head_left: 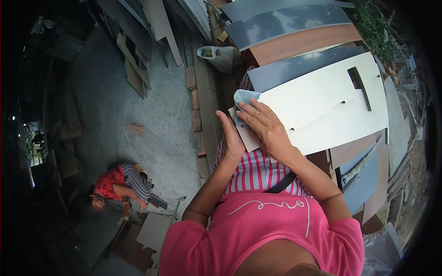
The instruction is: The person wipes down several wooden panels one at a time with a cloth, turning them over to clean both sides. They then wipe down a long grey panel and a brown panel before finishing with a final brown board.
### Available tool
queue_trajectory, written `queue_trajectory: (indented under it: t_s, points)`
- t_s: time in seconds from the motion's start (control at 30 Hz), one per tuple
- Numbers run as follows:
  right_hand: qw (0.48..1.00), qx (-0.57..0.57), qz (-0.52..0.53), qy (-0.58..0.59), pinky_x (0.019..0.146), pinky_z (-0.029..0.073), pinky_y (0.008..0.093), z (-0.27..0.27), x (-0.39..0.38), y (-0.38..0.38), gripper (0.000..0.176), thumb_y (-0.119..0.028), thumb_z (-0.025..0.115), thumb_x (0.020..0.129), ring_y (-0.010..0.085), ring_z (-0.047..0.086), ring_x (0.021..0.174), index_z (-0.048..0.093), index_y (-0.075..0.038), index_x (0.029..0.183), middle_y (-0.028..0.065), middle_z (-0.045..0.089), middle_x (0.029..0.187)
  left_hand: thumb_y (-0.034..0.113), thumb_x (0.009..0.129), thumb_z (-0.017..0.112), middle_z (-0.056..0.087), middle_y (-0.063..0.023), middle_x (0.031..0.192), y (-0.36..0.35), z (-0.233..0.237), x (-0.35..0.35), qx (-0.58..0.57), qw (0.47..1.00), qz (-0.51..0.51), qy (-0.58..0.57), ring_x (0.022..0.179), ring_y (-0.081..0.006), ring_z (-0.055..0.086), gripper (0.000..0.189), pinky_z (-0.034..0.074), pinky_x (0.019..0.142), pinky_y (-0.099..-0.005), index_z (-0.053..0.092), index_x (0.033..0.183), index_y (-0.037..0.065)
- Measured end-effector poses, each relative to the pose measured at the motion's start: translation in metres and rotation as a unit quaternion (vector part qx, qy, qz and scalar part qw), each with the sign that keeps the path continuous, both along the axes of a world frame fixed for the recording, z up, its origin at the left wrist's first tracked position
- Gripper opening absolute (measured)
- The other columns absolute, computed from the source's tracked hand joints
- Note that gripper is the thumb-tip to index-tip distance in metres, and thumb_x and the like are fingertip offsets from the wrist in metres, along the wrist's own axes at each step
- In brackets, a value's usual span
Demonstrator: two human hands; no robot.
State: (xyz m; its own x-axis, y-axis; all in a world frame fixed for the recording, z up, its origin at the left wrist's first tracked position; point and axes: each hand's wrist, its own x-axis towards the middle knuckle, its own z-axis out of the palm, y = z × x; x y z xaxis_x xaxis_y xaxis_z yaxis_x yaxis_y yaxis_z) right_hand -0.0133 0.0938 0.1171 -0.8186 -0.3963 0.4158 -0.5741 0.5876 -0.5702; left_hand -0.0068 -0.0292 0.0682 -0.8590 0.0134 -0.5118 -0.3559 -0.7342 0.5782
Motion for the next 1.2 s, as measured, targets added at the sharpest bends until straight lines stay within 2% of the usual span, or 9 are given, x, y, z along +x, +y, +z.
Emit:
queue_trajectory:
  t_s: [0.3, 0.43, 0.57, 0.67, 0.77, 0.93, 0.97, 1.03, 1.2]
  points:
    - [0.991, 0.125, -0.027, 0.029, 0.105, 0.030, 0.0453, -0.019, -0.001, 0.019, 0.042, -0.010, 0.054, 0.080, 0.0254, 0.040, 0.129, 0.054, -0.004, 0.122, 0.0098, 0.045, 0.137, 0.060, 0.092, 0.031, 0.043, -0.0132, 0.133, 0.000, 0.001, -0.004, -0.019, 0.995, -0.069, 0.076, 0.124, -0.0240, 0.041, 0.072, 0.034, 0.103, -0.0374, 0.034, 0.135, 0.002]
    - [0.965, 0.187, -0.184, 0.003, 0.106, 0.028, 0.0461, -0.022, -0.021, 0.087, 0.040, -0.007, 0.053, 0.085, 0.0255, 0.039, 0.129, 0.052, -0.007, 0.124, 0.0077, 0.043, 0.138, 0.043, 0.097, 0.038, 0.047, -0.0130, 0.129, -0.001, -0.014, -0.004, -0.013, 0.993, -0.073, 0.089, 0.118, -0.0224, 0.047, 0.053, 0.039, 0.099, -0.0355, 0.039, 0.131, 0.003]
    - [0.922, 0.187, -0.337, -0.024, 0.109, 0.026, 0.0420, -0.038, -0.050, 0.167, 0.040, -0.003, 0.047, 0.090, 0.0259, 0.035, 0.131, 0.049, -0.008, 0.129, 0.0087, 0.041, 0.140, 0.047, 0.093, 0.045, 0.049, -0.0132, 0.126, 0.000, -0.015, -0.005, -0.046, 0.992, -0.071, 0.091, 0.115, -0.0207, 0.049, 0.062, 0.041, 0.096, -0.0330, 0.038, 0.132, -0.001]
    - [0.911, 0.131, -0.390, 0.025, 0.099, 0.040, 0.0349, -0.039, -0.068, 0.200, 0.031, 0.000, 0.047, 0.089, 0.0297, 0.052, 0.115, 0.058, -0.004, 0.118, 0.0107, 0.055, 0.125, 0.045, 0.094, 0.045, 0.050, -0.0129, 0.125, 0.001, -0.014, -0.005, -0.037, 0.992, -0.069, 0.096, 0.114, -0.0202, 0.050, 0.059, 0.041, 0.095, -0.0326, 0.039, 0.131, 0.000]
    - [0.912, 0.034, -0.408, -0.002, 0.093, 0.043, 0.0352, -0.017, -0.063, 0.176, 0.032, 0.004, 0.048, 0.084, 0.0301, 0.053, 0.109, 0.060, -0.003, 0.113, 0.0130, 0.060, 0.115, 0.043, 0.097, 0.037, 0.048, -0.0121, 0.129, 0.002, -0.012, -0.006, -0.035, 0.991, -0.082, 0.104, 0.118, -0.0216, 0.048, 0.053, 0.040, 0.098, -0.0347, 0.039, 0.132, 0.003]
    - [0.996, -0.068, -0.061, -0.012, 0.081, 0.044, 0.0360, 0.014, -0.010, 0.036, 0.030, 0.000, 0.059, 0.072, 0.0262, 0.056, 0.093, 0.061, -0.005, 0.101, 0.0082, 0.062, 0.098, 0.060, 0.093, 0.027, 0.050, -0.0106, 0.126, 0.003, -0.011, -0.006, 0.045, 0.995, -0.031, 0.082, 0.116, -0.0228, 0.048, 0.071, 0.035, 0.101, -0.0357, 0.040, 0.131, 0.002]
    - [0.997, -0.074, 0.028, 0.003, 0.080, 0.044, 0.0357, 0.004, 0.006, 0.011, 0.029, -0.005, 0.058, 0.072, 0.0238, 0.056, 0.091, 0.061, -0.007, 0.101, 0.0067, 0.059, 0.096, 0.063, 0.092, 0.024, 0.049, -0.0102, 0.127, 0.003, -0.006, -0.003, -0.018, 0.997, -0.023, 0.068, 0.116, -0.0231, 0.047, 0.074, 0.034, 0.101, -0.0361, 0.040, 0.132, 0.003]
    - [0.999, 0.009, 0.042, 0.033, 0.075, 0.043, 0.0345, -0.011, 0.031, -0.017, 0.024, -0.008, 0.057, 0.074, 0.0222, 0.054, 0.086, 0.060, -0.008, 0.098, 0.0058, 0.054, 0.092, 0.063, 0.092, 0.024, 0.049, -0.0103, 0.127, 0.001, 0.005, -0.004, 0.070, 0.997, -0.010, 0.024, 0.116, -0.0228, 0.047, 0.074, 0.035, 0.101, -0.0359, 0.040, 0.132, 0.004]
    - [0.997, 0.034, -0.075, -0.006, 0.074, 0.040, 0.0339, -0.021, 0.011, 0.037, 0.025, -0.007, 0.065, 0.072, 0.0205, 0.053, 0.082, 0.057, -0.013, 0.095, 0.0041, 0.049, 0.087, 0.060, 0.092, 0.032, 0.047, -0.0132, 0.128, 0.001, -0.008, -0.004, 0.015, 0.997, -0.033, 0.073, 0.118, -0.0239, 0.046, 0.072, 0.037, 0.100, -0.0366, 0.036, 0.132, 0.001]
